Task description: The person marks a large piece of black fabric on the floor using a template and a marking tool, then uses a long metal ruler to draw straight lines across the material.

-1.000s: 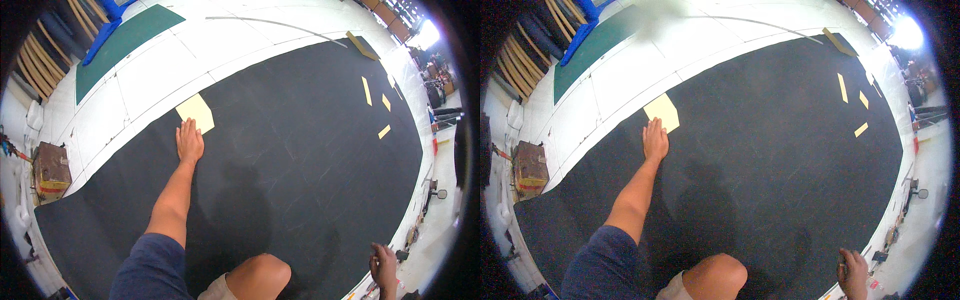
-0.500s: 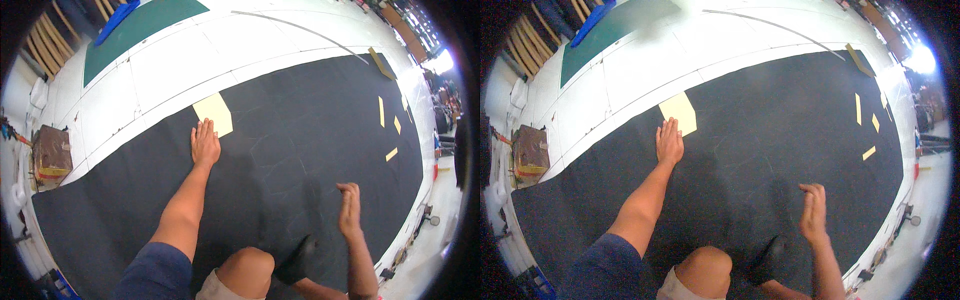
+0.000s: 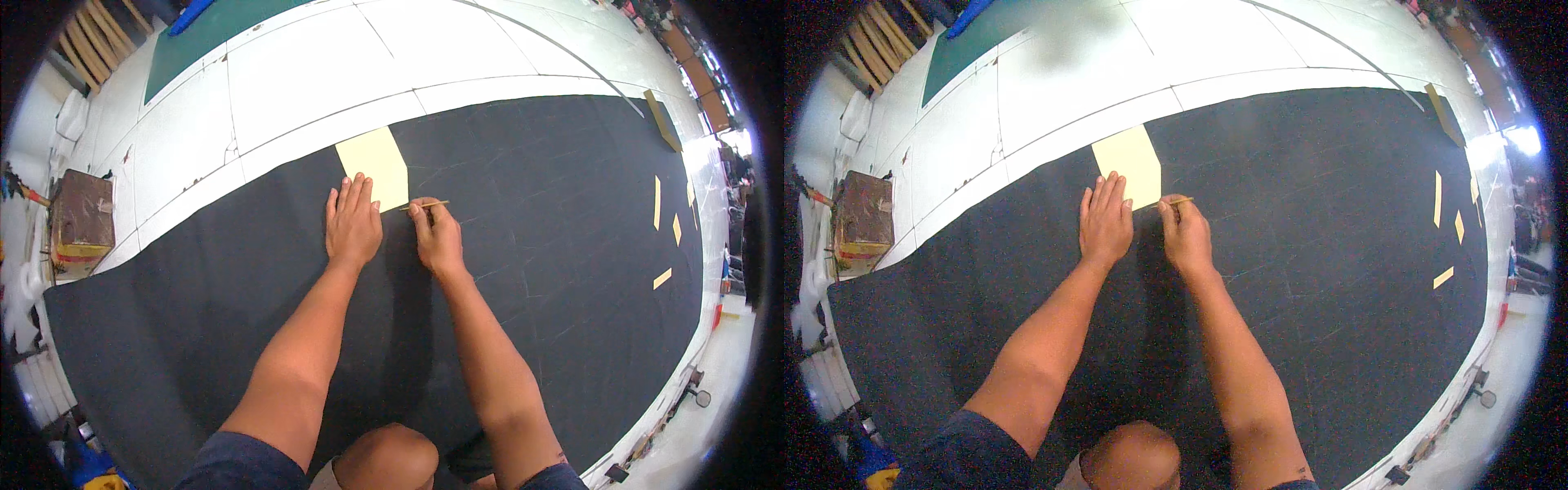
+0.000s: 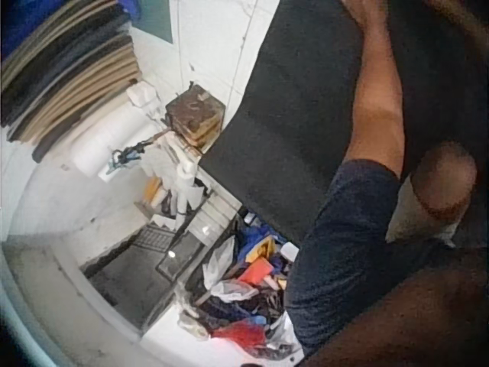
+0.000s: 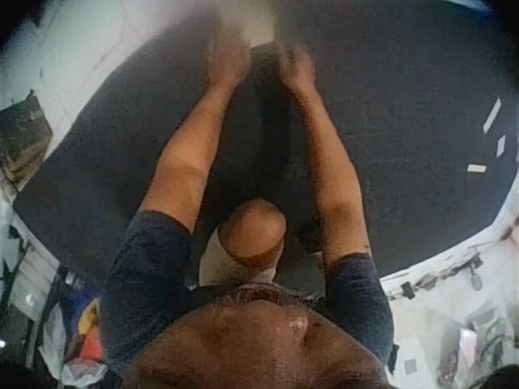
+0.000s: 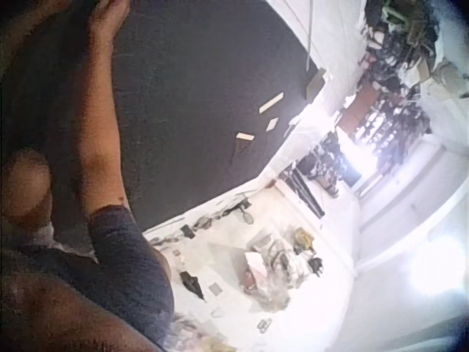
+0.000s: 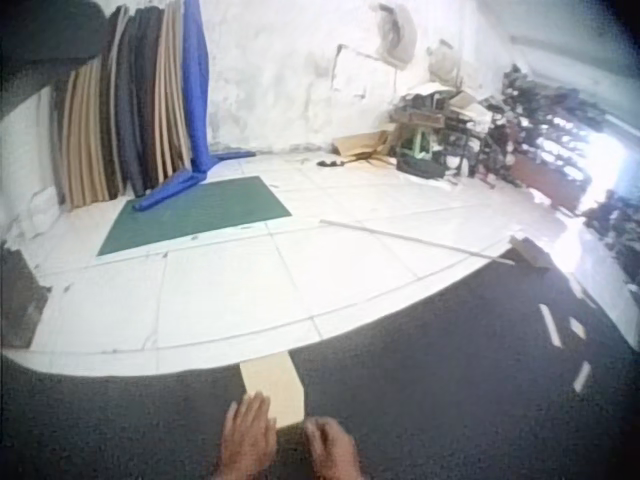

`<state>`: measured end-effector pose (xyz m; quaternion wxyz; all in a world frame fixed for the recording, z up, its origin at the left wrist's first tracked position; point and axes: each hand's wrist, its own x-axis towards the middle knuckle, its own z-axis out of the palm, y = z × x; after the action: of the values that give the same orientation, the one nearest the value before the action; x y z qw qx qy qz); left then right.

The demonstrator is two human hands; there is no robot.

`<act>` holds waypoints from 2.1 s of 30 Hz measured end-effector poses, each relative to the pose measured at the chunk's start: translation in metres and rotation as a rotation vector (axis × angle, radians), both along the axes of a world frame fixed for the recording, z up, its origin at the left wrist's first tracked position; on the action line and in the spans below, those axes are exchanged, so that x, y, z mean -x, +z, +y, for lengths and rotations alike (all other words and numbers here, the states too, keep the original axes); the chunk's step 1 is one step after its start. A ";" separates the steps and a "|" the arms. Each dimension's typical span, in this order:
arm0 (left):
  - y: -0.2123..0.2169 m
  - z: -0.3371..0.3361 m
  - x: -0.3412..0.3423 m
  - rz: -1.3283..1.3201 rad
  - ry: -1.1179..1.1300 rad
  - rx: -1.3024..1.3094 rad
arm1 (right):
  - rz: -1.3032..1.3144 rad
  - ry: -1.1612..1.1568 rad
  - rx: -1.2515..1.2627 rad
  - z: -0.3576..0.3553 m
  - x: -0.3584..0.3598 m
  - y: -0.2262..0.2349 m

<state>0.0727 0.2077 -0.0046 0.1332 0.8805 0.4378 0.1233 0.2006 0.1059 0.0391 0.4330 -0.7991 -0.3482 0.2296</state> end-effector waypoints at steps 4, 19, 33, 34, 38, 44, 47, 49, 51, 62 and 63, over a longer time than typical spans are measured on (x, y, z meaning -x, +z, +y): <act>-0.005 -0.001 0.002 -0.034 -0.010 -0.004 | -0.148 0.100 -0.069 0.007 -0.004 -0.012; -0.004 0.000 0.001 -0.100 -0.009 -0.040 | -0.236 0.152 -0.072 0.016 -0.006 -0.016; -0.003 0.000 0.002 -0.052 -0.001 -0.013 | 0.160 -0.336 -0.193 -0.124 0.032 -0.017; -0.003 0.000 0.001 -0.035 -0.003 -0.010 | 0.177 -0.344 -0.189 -0.143 0.040 -0.014; -0.008 0.004 0.016 -0.037 -0.022 -0.044 | 0.151 -0.333 -0.159 -0.213 0.070 -0.011; 0.001 -0.115 0.056 -0.052 -0.172 0.026 | 0.142 -0.420 -0.119 -0.297 0.087 -0.012; 0.005 -0.145 0.067 -0.096 -0.216 0.077 | 0.164 -0.420 -0.138 -0.301 0.094 -0.010; 0.006 -0.144 0.070 -0.099 -0.216 0.054 | 0.209 -0.420 -0.143 -0.298 0.097 -0.006; 0.007 -0.141 0.066 -0.086 -0.226 0.036 | 0.138 -0.390 -0.138 -0.305 0.097 -0.015; 0.008 -0.130 0.060 -0.078 -0.184 0.098 | 0.185 -0.371 -0.091 -0.306 0.112 -0.016; 0.008 -0.130 0.060 -0.072 -0.179 0.107 | 0.175 -0.363 -0.081 -0.307 0.113 -0.017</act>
<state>0.0125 0.0781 0.0038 0.2060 0.9027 0.3585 0.1191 0.0875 -0.2012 0.0218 0.5278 -0.8076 -0.1686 0.2020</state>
